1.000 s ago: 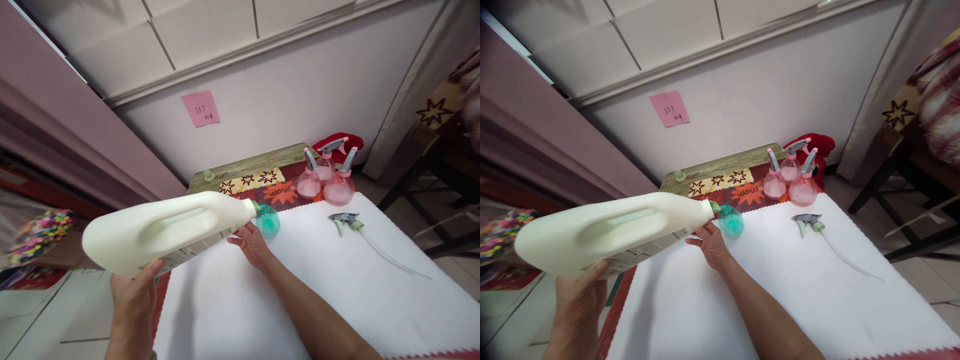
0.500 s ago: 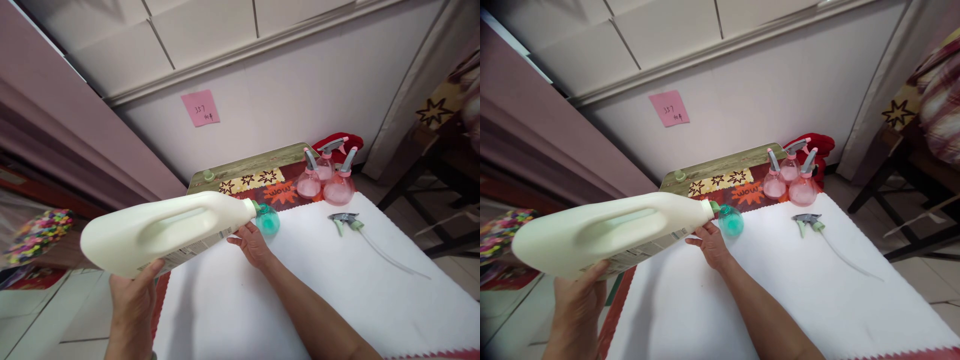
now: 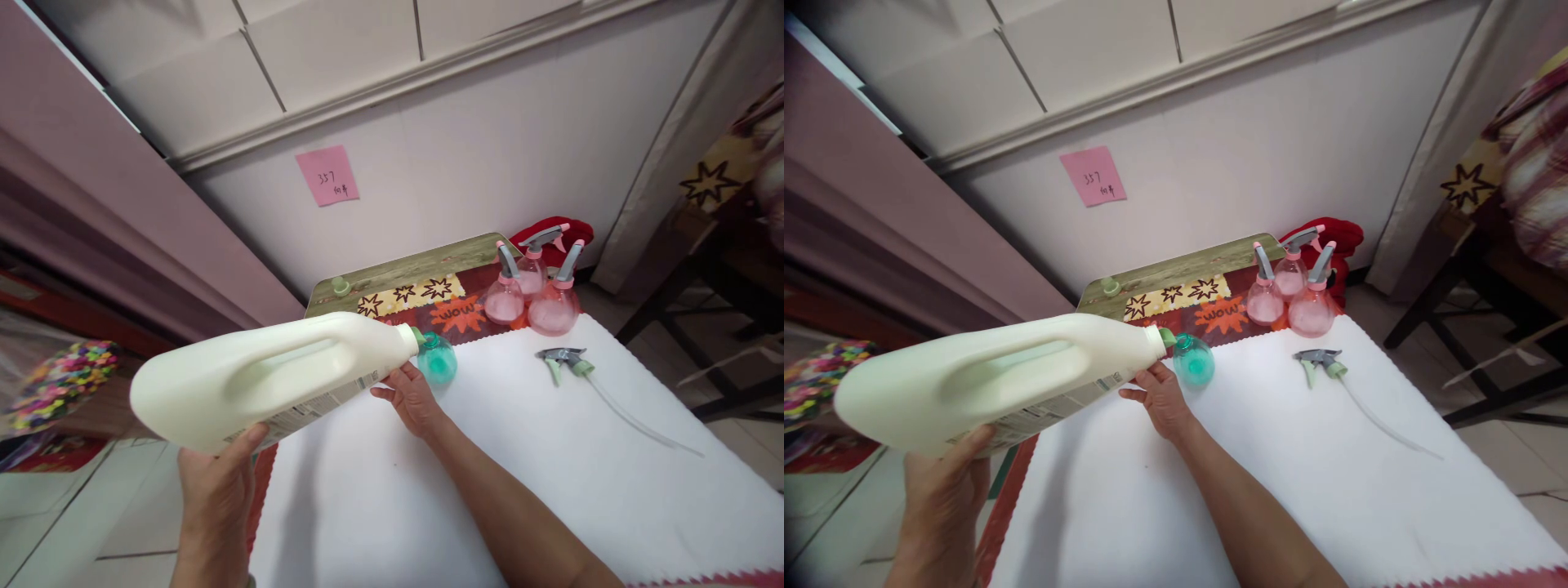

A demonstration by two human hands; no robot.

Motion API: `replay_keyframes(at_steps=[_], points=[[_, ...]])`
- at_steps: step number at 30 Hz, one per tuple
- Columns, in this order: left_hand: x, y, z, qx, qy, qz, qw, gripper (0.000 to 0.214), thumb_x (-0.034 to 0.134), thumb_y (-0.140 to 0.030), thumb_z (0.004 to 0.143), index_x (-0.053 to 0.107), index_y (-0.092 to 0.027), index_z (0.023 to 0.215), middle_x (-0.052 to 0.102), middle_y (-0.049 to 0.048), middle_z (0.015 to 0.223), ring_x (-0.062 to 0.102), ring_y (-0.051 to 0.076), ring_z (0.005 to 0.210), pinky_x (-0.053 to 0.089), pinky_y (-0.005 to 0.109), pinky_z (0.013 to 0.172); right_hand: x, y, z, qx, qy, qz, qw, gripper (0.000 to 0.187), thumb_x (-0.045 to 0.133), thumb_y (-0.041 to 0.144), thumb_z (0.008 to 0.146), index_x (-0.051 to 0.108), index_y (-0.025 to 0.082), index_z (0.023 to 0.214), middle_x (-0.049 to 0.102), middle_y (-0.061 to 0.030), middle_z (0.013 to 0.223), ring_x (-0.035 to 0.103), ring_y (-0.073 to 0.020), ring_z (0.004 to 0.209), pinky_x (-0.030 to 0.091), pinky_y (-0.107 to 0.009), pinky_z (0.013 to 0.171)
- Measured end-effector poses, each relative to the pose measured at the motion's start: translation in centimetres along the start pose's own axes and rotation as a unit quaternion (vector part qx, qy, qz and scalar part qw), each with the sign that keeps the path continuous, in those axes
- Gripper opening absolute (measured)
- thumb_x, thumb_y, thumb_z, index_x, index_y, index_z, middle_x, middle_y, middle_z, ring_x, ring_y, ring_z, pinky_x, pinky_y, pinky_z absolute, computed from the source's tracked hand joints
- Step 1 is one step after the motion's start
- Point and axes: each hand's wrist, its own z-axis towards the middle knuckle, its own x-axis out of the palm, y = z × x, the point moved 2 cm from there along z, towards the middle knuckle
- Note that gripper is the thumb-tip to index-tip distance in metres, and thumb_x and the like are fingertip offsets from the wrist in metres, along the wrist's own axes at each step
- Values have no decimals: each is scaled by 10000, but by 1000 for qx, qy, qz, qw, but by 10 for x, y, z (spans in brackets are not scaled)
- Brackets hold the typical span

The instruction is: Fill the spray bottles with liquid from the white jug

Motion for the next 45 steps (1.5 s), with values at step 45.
replay_keyframes(at_steps=[45], points=[[9, -11, -9, -33, -13, 26, 999, 595, 883, -204, 512, 746, -209, 1091, 771, 55, 1107, 688, 287, 1122, 616, 304, 864, -2, 0, 0, -5, 8, -26, 1000, 427, 925, 473, 644, 726, 241, 942, 759, -6, 939, 694, -194, 885, 617, -367, 776]])
